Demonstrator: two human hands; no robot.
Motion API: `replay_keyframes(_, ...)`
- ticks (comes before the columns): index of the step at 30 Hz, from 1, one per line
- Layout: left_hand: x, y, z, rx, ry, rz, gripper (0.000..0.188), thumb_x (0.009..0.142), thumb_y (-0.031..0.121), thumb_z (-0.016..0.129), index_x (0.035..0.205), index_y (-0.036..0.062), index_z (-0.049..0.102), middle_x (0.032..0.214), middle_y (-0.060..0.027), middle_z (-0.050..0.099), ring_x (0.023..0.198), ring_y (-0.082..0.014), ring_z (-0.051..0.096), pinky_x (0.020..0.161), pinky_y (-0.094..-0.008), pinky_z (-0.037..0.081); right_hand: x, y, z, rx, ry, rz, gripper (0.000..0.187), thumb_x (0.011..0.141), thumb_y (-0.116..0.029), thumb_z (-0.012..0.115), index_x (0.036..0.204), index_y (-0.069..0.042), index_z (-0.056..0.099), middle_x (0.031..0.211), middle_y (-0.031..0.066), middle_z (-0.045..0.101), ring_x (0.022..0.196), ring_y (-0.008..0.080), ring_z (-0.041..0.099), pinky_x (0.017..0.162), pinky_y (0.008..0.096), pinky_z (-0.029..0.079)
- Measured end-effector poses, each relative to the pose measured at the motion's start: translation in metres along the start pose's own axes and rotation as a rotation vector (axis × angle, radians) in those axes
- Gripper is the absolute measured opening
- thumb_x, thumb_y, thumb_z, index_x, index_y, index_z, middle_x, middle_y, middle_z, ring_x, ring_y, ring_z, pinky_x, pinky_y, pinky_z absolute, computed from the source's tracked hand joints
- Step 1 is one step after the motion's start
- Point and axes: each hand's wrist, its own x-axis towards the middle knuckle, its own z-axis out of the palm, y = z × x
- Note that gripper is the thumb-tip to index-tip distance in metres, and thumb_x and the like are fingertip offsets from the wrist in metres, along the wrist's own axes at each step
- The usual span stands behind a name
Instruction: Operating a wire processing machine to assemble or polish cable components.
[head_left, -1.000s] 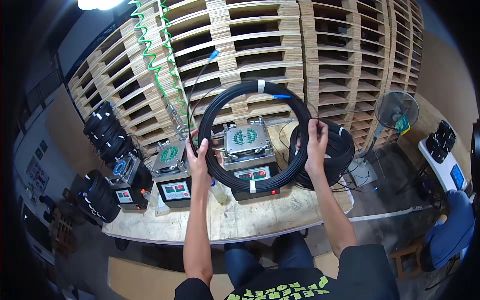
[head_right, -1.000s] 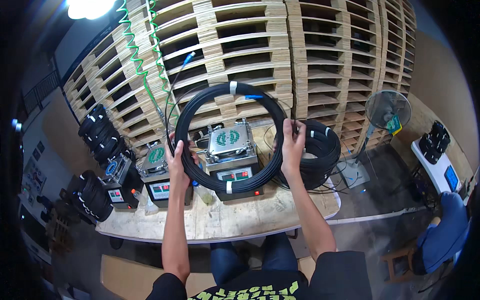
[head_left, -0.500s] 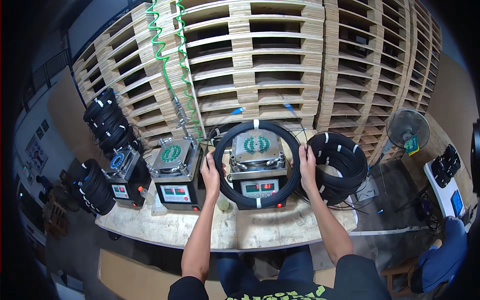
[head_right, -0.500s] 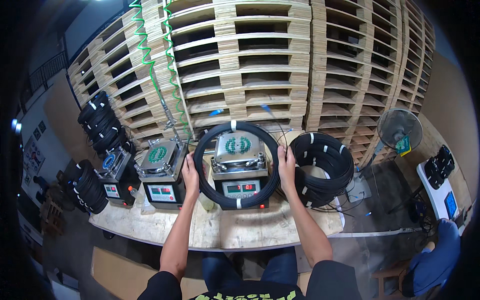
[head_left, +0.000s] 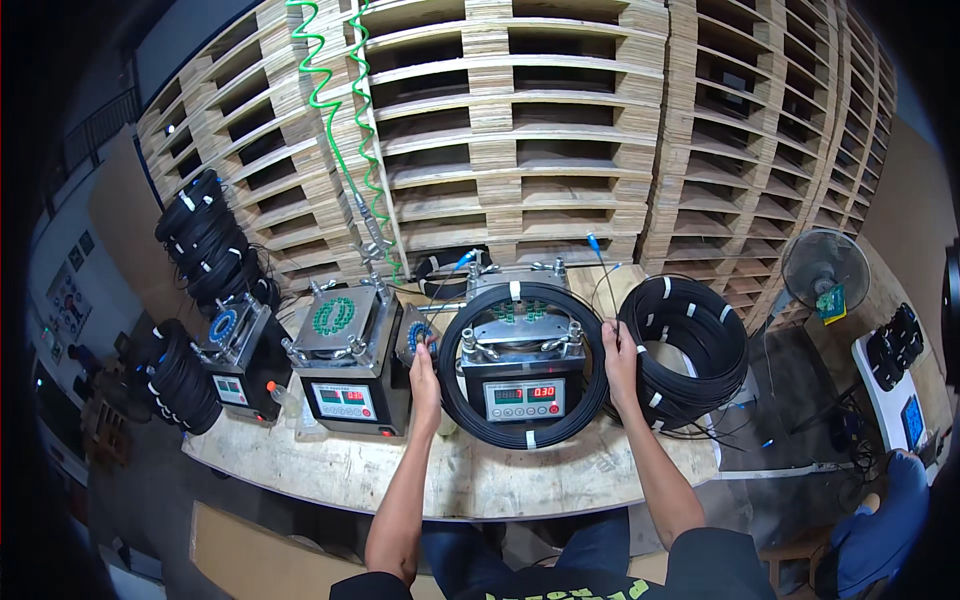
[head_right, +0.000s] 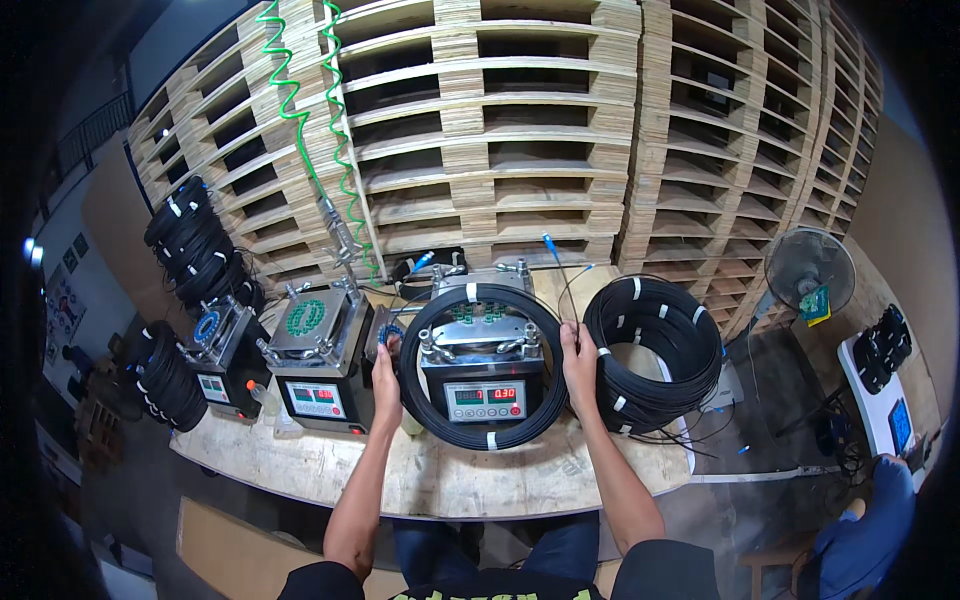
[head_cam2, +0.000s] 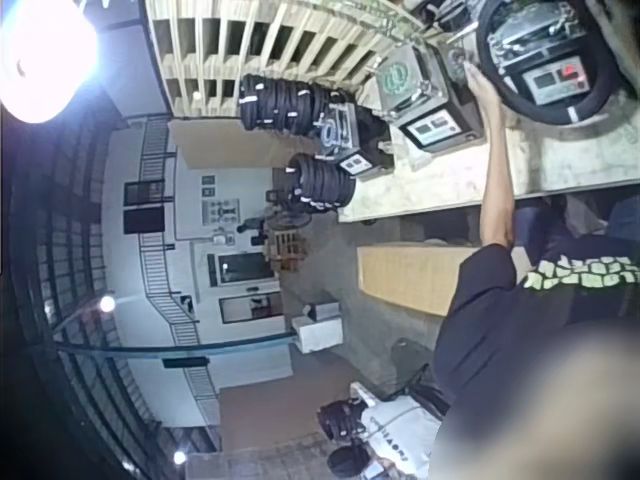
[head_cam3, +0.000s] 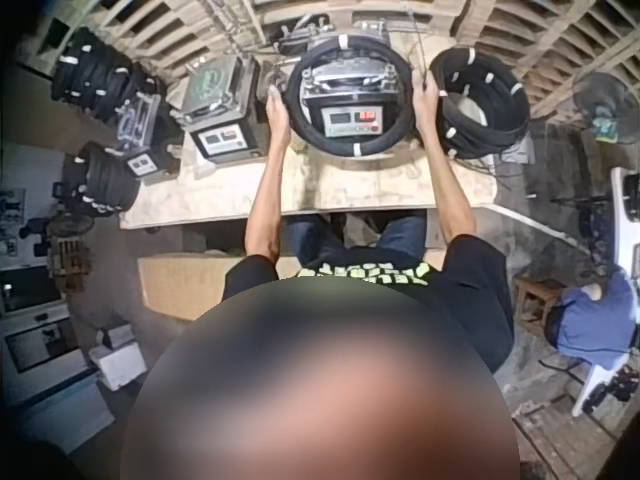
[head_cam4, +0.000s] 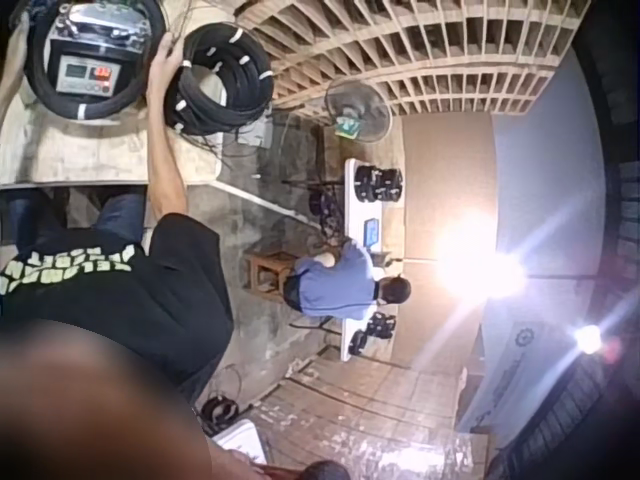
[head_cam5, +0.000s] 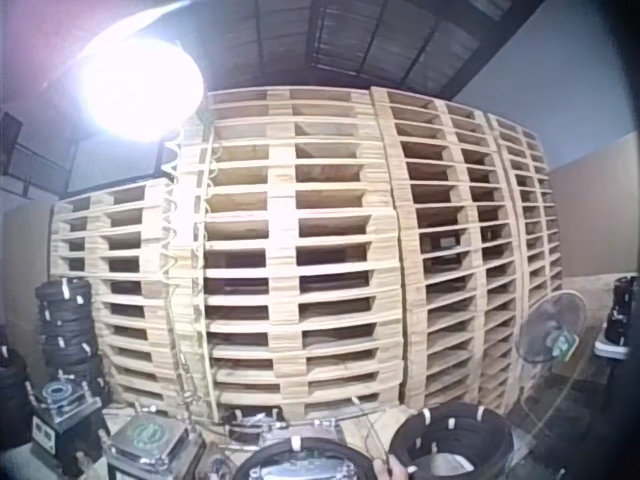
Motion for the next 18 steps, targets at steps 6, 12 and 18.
replay_keyframes(6, 0.060, 0.043, -0.002, 0.010, -0.141, -0.070, 0.052, 0.108, 0.047, 0.042, 0.120, 0.0021, 0.065, 0.097, -0.0026, 0.064, 0.087, -0.0105, 0.057, 0.079, -0.0256, 0.045, 0.050, -0.009, 0.004, 0.050, -0.053, -0.118, 0.028, 0.104, -0.027, 0.057, 0.102, 0.001, 0.063, 0.083, 0.0005, 0.059, 0.074, 0.0067, 0.051, 0.067, 0.0239, 0.042)
replay_keyframes(12, 0.095, 0.101, 0.024, 0.151, -0.221, 0.180, 0.039, 0.107, 0.040, 0.049, 0.088, 0.0082, 0.060, 0.063, 0.0093, 0.038, 0.053, -0.0018, 0.032, 0.047, -0.0217, 0.026, 0.096, -0.040, 0.005, -0.075, -0.251, -0.126, 0.030, 0.105, -0.027, 0.056, 0.100, 0.001, 0.066, 0.060, -0.0072, 0.043, 0.053, 0.0022, 0.037, 0.048, 0.0224, 0.029)
replay_keyframes(18, 0.085, 0.112, 0.044, 0.140, -0.364, 0.082, 0.050, 0.106, 0.048, 0.049, 0.079, 0.0085, 0.062, 0.059, 0.0112, 0.037, 0.052, -0.0009, 0.031, 0.047, -0.0223, 0.021, 0.081, -0.075, 0.029, 0.165, -0.446, 0.062, 0.028, 0.105, -0.026, 0.055, 0.104, -0.001, 0.067, 0.061, -0.0101, 0.034, 0.051, 0.0003, 0.028, 0.045, 0.0210, 0.022)
